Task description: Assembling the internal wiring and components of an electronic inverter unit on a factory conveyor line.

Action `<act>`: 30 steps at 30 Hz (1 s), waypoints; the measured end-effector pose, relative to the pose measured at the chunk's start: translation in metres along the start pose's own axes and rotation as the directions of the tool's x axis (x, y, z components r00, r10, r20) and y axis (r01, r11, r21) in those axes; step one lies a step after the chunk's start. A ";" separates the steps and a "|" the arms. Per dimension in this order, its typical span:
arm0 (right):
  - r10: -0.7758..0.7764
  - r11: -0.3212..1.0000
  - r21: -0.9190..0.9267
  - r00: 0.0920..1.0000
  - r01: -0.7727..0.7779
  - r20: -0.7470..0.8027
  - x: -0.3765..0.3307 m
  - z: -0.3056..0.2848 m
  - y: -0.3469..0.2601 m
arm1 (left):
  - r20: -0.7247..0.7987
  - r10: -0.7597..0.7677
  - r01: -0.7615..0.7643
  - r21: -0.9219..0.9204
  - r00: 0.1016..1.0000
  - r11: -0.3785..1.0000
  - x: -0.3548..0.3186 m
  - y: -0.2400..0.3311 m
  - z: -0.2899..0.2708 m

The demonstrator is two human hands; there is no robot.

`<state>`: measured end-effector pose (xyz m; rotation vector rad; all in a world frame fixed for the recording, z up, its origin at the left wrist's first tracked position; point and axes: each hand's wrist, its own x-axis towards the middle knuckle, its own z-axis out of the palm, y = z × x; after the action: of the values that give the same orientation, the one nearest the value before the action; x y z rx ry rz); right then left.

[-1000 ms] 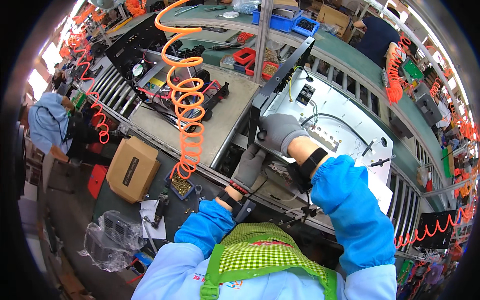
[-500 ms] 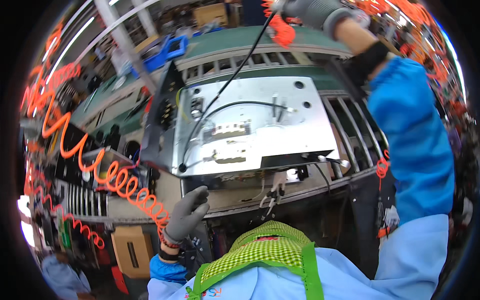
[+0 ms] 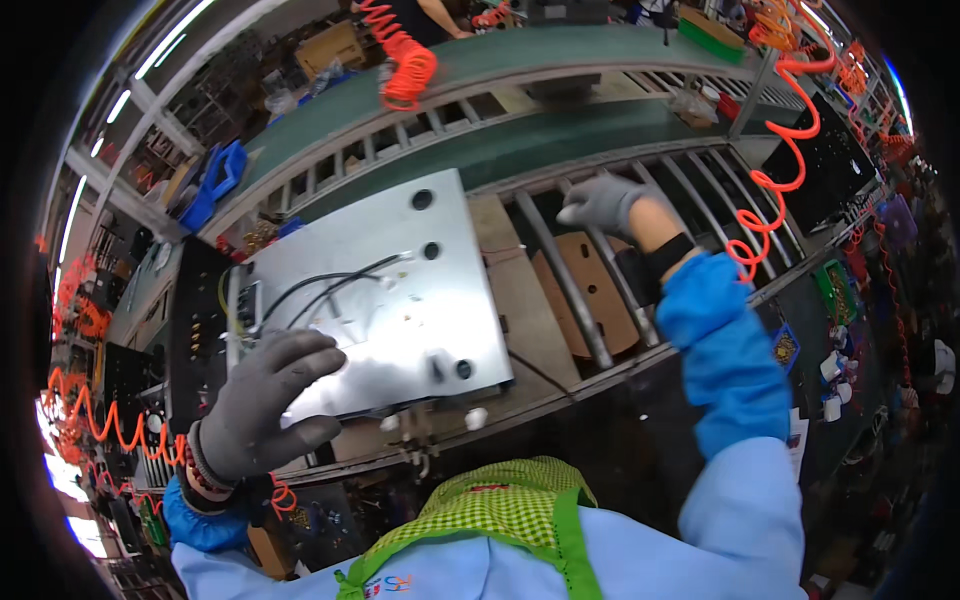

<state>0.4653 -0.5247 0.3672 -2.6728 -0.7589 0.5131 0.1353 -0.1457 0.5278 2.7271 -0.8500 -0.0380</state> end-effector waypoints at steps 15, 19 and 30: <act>-0.001 0.349 0.904 0.964 -0.248 0.265 0.166 0.285 -0.012 | 0.170 -0.435 0.444 -0.013 0.884 0.896 0.069 0.016 0.049; -0.071 0.635 0.772 0.995 -0.008 0.069 0.183 0.298 -0.042 | 0.250 -0.493 0.518 -0.042 0.833 0.854 0.071 0.012 0.045; 0.138 -0.326 0.939 0.988 0.109 -0.067 0.115 0.205 -0.005 | 0.398 -0.536 0.603 -0.057 0.745 0.795 0.088 -0.003 0.039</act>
<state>0.4690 -0.4162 0.1583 -0.8923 0.0350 0.5238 0.2049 -0.2031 0.4945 2.7228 -0.0261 -0.7328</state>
